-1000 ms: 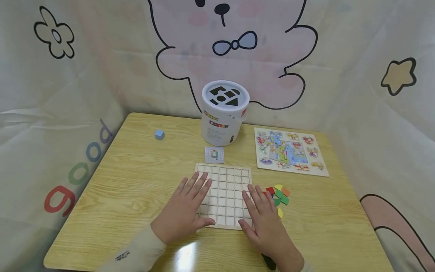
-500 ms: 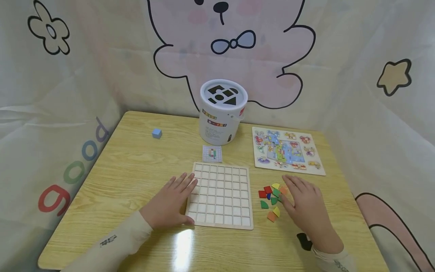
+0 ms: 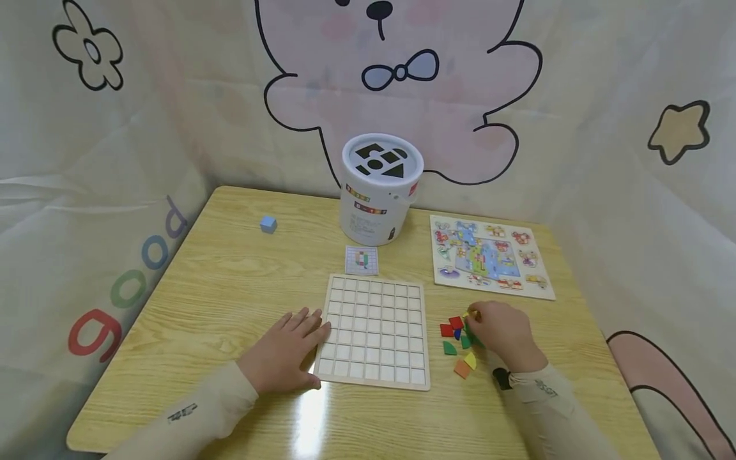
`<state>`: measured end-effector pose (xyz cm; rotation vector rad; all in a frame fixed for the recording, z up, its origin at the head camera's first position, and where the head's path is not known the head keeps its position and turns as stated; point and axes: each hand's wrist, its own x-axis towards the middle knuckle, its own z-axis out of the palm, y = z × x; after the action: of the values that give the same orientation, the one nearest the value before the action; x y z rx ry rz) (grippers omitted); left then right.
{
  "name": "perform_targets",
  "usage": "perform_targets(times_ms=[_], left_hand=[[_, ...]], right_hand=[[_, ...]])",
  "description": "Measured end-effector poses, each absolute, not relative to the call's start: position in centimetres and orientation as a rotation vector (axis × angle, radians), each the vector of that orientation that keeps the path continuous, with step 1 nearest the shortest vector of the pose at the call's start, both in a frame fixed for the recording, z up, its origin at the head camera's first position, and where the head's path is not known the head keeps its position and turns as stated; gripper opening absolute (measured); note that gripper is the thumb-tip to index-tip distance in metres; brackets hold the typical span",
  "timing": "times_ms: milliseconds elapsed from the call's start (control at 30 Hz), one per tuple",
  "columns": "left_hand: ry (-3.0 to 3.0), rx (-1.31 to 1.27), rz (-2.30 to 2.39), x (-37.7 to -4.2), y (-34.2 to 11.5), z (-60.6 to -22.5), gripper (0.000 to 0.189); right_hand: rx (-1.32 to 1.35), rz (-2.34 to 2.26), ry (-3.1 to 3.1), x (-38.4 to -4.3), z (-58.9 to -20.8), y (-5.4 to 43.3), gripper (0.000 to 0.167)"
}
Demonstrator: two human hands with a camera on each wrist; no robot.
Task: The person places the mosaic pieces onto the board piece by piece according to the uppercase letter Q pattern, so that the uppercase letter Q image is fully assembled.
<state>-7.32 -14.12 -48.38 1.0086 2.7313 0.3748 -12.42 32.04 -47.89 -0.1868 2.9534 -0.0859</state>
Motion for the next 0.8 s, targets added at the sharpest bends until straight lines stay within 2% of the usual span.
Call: perform_targets(times_ms=[333,800], left_hand=[[2.764,1.023,0.265,-6.9,-13.3,-48.1,0.092],[2.777,1.026,0.207,-6.8,-13.2,-48.0,0.092]], right_hand=[[-0.168,-0.069,2.934,-13.2,-48.1,31.7,0.026],[-0.110,0.033,2.853,-14.2,-47.6,30.4,0.027]])
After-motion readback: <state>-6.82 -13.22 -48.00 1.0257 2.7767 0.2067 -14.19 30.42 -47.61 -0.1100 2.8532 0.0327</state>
